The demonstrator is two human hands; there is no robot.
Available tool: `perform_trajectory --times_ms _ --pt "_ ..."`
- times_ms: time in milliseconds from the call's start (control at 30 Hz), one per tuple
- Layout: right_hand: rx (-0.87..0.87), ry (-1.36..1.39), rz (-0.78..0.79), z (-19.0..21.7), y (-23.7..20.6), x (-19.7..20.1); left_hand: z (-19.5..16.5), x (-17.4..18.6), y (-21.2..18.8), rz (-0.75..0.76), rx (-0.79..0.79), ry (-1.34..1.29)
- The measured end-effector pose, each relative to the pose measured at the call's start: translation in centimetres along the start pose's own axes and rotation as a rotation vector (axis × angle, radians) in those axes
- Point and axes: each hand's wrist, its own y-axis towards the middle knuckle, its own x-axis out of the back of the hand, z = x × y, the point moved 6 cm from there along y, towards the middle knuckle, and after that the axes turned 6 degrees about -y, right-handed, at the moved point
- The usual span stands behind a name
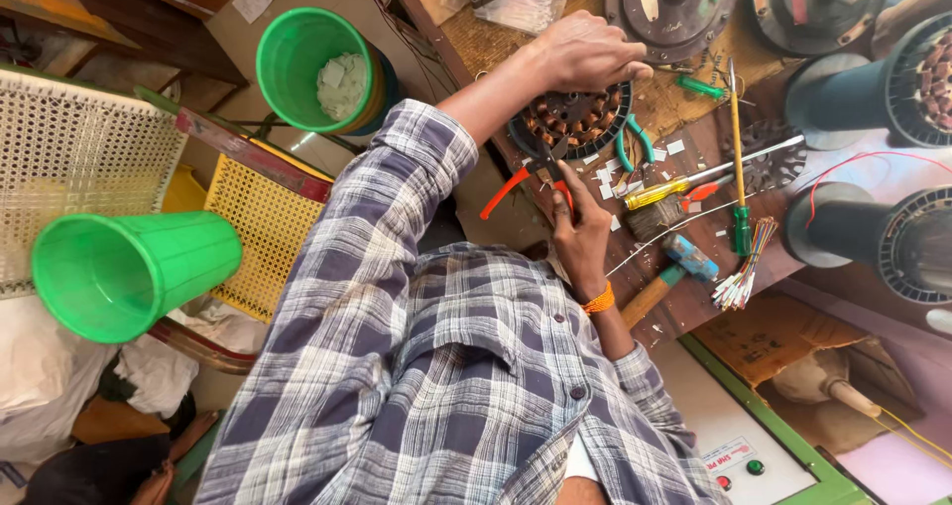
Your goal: The person works on a motor stator at a cluttered workbench, using pliers and a screwdriver to adjust and trim copper windings. The person repeatedly rotates the stator and manipulates individual coils with tools.
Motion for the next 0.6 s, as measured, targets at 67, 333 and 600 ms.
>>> perform_trajectory --times_ms 67,333,600 --pt "-0.006 0.068 0.014 -0.5 -0.1 -0.1 -0.5 0.9 0.2 -0.089 -0.069 0.089" --pt "-0.678 1.395 0.534 -2.6 -2.4 -2.3 -2.0 9.8 -10.2 -0.771 0.218 -0.022" --pt "-0.714 1.42 0.464 -3.5 -2.3 -2.3 -10.1 4.4 -25.9 -0.522 0.829 -0.404"
